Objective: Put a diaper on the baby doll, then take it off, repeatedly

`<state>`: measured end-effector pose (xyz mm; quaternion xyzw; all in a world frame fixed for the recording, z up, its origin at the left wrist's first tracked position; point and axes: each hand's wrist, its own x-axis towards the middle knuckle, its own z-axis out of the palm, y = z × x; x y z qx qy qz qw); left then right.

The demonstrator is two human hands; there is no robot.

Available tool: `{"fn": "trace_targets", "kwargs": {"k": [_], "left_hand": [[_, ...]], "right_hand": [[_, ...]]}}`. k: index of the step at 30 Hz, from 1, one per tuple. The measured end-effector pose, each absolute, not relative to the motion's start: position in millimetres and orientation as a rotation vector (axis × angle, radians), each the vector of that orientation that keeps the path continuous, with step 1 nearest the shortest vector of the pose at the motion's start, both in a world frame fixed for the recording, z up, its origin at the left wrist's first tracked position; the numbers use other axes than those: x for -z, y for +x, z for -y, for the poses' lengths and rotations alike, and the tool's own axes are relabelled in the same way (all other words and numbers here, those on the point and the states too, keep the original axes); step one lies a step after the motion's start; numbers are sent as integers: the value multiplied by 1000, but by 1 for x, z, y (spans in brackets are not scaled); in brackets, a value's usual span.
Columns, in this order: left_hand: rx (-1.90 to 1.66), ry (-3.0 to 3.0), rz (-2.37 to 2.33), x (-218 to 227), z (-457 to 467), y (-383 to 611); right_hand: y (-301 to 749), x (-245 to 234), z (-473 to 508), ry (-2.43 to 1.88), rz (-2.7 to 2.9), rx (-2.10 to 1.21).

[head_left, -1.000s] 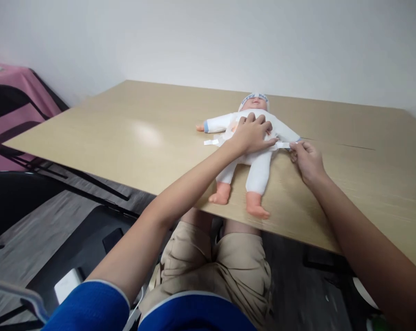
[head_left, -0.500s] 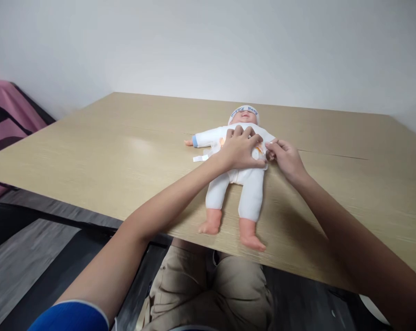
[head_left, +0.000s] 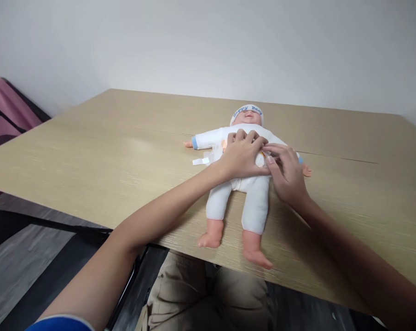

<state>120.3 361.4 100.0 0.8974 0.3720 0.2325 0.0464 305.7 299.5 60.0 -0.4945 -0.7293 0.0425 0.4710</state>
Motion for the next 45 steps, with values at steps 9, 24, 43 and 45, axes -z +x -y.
{"fn": "trace_targets", "kwargs": {"k": [9,24,43,45], "left_hand": [[-1069,2211,-757,-94,-385,33],[-743,2120,-1330,-47,-397,-29],[-832,1785,-726,-97,-401,51],[-923,1728,-720,-91,-402,52]], "right_hand": [[310,-52,-293,-1135,1980,7],[232,-120,-321,-1242,2377,158],[236,-118,-355,-1425,2048,-449],[237,-119,-354,-1417,2006,-477]]}}
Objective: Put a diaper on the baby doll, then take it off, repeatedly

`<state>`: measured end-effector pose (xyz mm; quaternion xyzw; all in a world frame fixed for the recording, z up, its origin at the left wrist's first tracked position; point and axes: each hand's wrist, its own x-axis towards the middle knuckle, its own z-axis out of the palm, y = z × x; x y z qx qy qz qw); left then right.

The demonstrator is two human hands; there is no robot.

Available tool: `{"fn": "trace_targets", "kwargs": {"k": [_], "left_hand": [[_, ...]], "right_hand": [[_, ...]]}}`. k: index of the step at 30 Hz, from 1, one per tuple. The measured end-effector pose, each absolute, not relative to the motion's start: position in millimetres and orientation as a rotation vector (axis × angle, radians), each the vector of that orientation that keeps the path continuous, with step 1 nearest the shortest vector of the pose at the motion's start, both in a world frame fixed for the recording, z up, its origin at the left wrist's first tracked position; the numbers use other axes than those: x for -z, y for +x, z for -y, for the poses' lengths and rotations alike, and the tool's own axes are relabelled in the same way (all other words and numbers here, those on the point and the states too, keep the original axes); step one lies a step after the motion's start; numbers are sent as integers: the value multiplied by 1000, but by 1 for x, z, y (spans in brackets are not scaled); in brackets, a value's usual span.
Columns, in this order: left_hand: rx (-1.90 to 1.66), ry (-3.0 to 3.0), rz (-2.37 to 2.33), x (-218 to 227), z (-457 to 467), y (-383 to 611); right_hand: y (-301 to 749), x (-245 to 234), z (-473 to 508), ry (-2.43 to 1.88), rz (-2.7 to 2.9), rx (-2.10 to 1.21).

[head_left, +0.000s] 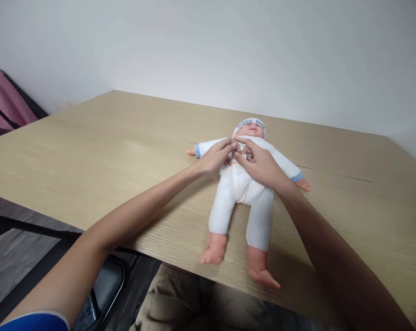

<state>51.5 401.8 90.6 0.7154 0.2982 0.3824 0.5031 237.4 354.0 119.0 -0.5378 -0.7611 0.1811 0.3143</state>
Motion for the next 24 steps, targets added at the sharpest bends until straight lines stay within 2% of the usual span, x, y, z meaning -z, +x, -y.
{"fn": "trace_targets", "kwargs": {"k": [4,11,14,18,21,24], "left_hand": [[-1126,1603,-806,-70,-401,49],[-1051,1600,-776,-59,-403,47],[-1078,1646,-886,-60,-402,47],[-1348,1831,-1109,-68,-377,39],[-1340,2108,-805,-81,-340,25],[-948,2464,-425,-89,-306,11]], "right_hand": [[237,-120,-351,-1417,1984,-480],[238,-112,-357,-1428,1937,-371],[238,-106,-362,-1360,1941,-228],[234,-110,-340,-1198,1926,66],[233,-117,-292,-1098,1969,156],[239,-114,-239,-1091,2116,-87]]}}
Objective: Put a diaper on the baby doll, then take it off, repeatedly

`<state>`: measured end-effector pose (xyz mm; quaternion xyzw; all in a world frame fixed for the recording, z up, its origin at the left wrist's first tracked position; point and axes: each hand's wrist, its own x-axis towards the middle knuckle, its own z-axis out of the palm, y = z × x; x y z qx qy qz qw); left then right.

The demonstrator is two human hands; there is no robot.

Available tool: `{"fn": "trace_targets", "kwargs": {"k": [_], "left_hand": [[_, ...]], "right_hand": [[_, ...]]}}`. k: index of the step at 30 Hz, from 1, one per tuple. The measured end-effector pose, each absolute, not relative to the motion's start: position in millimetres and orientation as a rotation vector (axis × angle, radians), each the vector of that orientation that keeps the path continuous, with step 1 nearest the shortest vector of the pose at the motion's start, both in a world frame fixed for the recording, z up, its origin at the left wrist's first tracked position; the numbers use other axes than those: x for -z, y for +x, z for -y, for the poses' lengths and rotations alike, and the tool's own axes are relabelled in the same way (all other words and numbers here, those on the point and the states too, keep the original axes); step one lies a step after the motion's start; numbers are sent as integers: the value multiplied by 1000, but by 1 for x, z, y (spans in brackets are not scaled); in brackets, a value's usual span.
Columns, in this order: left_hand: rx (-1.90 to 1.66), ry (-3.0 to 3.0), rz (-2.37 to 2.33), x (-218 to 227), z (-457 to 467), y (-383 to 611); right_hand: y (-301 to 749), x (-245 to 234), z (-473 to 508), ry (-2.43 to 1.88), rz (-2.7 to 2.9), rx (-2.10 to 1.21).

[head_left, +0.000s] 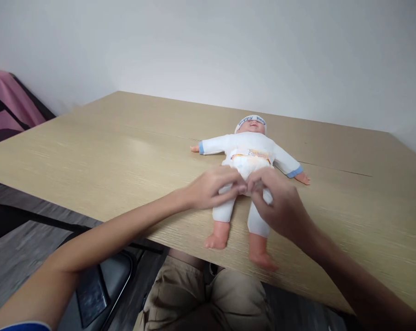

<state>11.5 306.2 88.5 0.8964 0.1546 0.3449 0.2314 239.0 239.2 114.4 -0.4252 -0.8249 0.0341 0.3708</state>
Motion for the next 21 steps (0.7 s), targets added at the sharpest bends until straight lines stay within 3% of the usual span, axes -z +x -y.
{"fn": "trace_targets", "kwargs": {"k": [5,12,21], "left_hand": [[-519,2780,-522,-79,-293,3],[-614,2283,-897,-74,-309,14],[-642,2500,-939,-69,-307,23]], "right_hand": [[264,-88,-204,-1295,2265,-217],[273,-75,-227,-1535,2080,-179],[260,-66,-223,-1553,2080,21]]}}
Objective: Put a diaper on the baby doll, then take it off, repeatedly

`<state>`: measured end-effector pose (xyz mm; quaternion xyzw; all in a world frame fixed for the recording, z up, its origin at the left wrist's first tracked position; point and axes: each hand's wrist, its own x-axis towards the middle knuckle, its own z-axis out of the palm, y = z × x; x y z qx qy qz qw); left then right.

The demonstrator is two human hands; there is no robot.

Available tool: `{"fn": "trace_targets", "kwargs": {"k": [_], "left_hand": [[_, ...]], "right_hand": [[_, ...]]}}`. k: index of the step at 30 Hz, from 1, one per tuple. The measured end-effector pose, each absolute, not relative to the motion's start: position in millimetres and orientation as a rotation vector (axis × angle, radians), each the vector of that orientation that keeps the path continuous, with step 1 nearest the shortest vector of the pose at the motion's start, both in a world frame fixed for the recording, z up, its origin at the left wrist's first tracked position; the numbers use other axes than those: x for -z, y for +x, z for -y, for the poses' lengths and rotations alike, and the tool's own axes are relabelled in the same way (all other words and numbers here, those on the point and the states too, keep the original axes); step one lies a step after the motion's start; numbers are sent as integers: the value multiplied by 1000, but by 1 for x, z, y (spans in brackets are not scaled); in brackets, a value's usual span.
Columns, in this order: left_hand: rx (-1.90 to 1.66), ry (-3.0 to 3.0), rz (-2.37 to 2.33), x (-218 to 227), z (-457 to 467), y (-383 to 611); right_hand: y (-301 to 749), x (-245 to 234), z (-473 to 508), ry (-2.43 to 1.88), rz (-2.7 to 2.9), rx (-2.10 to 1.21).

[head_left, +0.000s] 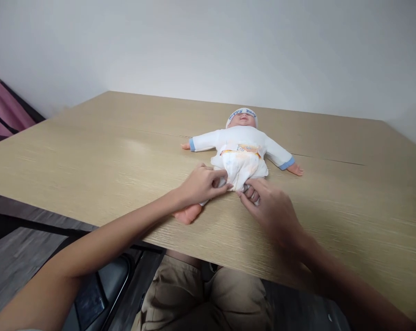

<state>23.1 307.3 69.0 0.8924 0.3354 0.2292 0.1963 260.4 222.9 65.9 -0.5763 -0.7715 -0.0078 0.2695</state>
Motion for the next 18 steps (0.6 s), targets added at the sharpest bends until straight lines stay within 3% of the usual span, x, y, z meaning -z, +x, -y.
{"fn": "trace_targets", "kwargs": {"k": [11,18], "left_hand": [[-881,2456,-751,-63,-308,18],[-819,2440,-721,-65,-310,19]], "right_hand": [[255,-63,-212,-1514,2067,-47],[256,-63,-213,-1464,2079,-120]]}}
